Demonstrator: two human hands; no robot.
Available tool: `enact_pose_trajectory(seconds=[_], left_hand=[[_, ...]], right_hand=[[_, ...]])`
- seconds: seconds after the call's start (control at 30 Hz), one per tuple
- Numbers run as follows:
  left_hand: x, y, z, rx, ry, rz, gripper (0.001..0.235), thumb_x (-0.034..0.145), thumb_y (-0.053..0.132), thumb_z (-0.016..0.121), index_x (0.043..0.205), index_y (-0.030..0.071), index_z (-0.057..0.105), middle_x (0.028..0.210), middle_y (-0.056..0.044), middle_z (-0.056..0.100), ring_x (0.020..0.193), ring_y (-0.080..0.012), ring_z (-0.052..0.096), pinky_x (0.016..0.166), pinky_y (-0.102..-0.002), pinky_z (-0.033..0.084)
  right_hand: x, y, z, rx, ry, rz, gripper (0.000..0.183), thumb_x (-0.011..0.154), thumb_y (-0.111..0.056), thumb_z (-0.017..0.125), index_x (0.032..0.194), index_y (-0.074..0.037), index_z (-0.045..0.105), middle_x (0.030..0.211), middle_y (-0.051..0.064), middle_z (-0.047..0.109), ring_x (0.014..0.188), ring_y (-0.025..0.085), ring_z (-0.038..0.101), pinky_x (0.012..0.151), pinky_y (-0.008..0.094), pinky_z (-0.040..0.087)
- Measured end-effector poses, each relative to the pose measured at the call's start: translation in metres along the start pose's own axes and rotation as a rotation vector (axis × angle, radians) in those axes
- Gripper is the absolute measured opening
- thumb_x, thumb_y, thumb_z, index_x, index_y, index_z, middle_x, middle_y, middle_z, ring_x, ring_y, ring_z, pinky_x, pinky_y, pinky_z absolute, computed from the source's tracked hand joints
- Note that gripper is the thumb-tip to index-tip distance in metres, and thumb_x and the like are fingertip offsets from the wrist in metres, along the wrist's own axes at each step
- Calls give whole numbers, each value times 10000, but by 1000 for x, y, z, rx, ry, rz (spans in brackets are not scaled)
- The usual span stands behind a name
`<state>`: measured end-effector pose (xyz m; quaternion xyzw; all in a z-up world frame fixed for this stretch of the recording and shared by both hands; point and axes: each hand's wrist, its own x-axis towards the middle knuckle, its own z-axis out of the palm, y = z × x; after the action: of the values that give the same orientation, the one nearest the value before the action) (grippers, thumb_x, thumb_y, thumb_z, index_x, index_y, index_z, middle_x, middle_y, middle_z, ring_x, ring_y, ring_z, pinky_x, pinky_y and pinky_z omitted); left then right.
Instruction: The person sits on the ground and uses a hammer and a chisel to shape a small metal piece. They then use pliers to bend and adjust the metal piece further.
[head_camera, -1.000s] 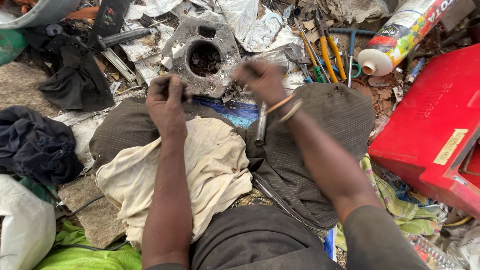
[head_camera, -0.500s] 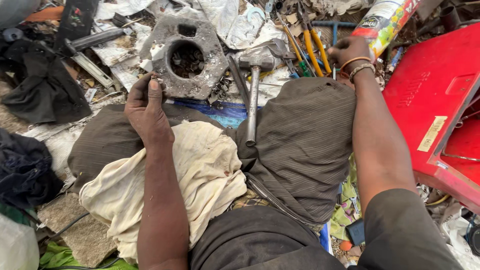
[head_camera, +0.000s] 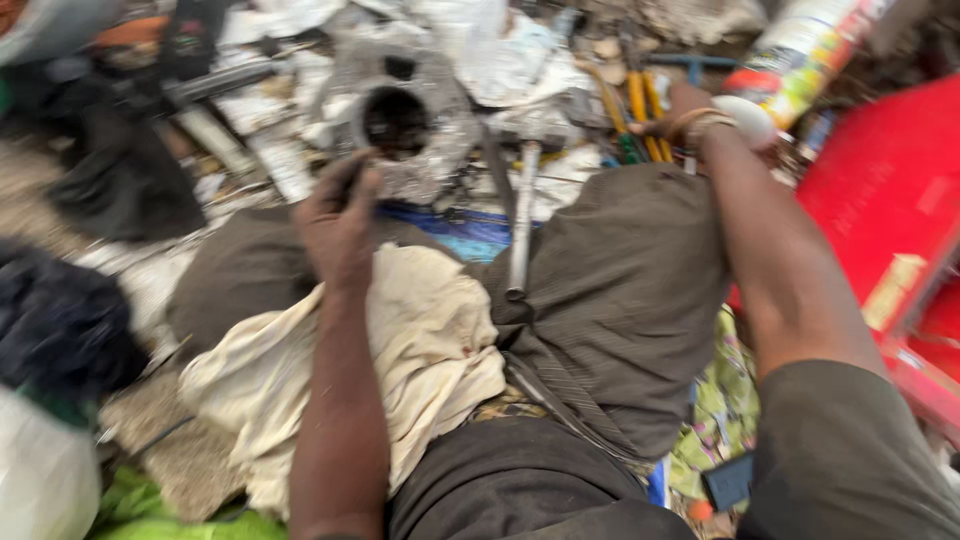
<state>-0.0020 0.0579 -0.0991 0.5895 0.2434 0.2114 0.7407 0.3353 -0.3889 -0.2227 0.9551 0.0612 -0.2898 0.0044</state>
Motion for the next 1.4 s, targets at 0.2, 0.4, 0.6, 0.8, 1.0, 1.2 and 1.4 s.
enact_pose_trajectory(seconds=[0.2, 0.4, 0.6, 0.8, 1.0, 1.2, 1.4], left_hand=[[-15, 7, 1, -131, -33, -15, 286, 929, 95, 814, 1201, 31, 754, 1138, -85, 778, 1017, -127, 717, 937, -268, 586], [-25, 25, 10, -256, -77, 41, 286, 922, 93, 826, 1187, 24, 742, 1088, -91, 770, 993, -127, 712, 906, -268, 600], [-31, 44, 6, -430, -137, 89, 226, 956, 124, 773, 1163, 42, 732, 1295, -39, 715, 1151, -124, 697, 997, -290, 599], [-37, 51, 7, -780, -202, -151, 229, 991, 94, 758, 1197, 0, 722, 1107, -125, 743, 996, -190, 720, 907, -367, 600], [-48, 59, 12, -581, -238, -35, 183, 1002, 100, 711, 1162, 13, 689, 1230, -86, 756, 1120, -144, 710, 1014, -310, 580], [-51, 59, 28, -446, -224, -6, 177, 1018, 109, 697, 1177, 32, 687, 1056, -107, 772, 996, -163, 744, 926, -311, 623], [-52, 49, 37, -440, -112, -9, 230, 986, 97, 754, 1199, 12, 734, 1034, -90, 768, 920, -114, 710, 829, -267, 595]], right_hand=[[-9, -8, -20, -113, 65, -147, 611, 815, -467, 928, 1013, 88, 769, 919, 257, 745, 811, 348, 715, 741, 471, 577], [-73, -26, -52, 646, 228, -223, 313, 1137, -223, 662, 988, 52, 670, 865, 146, 700, 665, 180, 666, 548, 326, 519], [-148, -17, -60, 1302, 307, -669, 250, 1164, -176, 641, 1115, 46, 537, 859, 115, 621, 775, 233, 667, 700, 342, 547], [-172, -64, -14, 1927, -316, -744, 437, 1112, -352, 619, 1281, 21, 467, 900, 192, 605, 737, 302, 572, 639, 356, 485], [-251, -161, -1, 1780, -655, -672, 731, 907, -410, 727, 1521, -216, 381, 1413, 139, 591, 1203, 262, 674, 543, 285, 508], [-299, -227, -20, 1648, -693, -700, 675, 1053, -359, 631, 1651, -182, 374, 1284, 175, 658, 1074, 271, 649, 570, 255, 510], [-300, -235, 3, 1150, -164, -901, 558, 1106, -298, 524, 1621, -138, 381, 1259, 109, 678, 1148, 208, 645, 985, 374, 567]])
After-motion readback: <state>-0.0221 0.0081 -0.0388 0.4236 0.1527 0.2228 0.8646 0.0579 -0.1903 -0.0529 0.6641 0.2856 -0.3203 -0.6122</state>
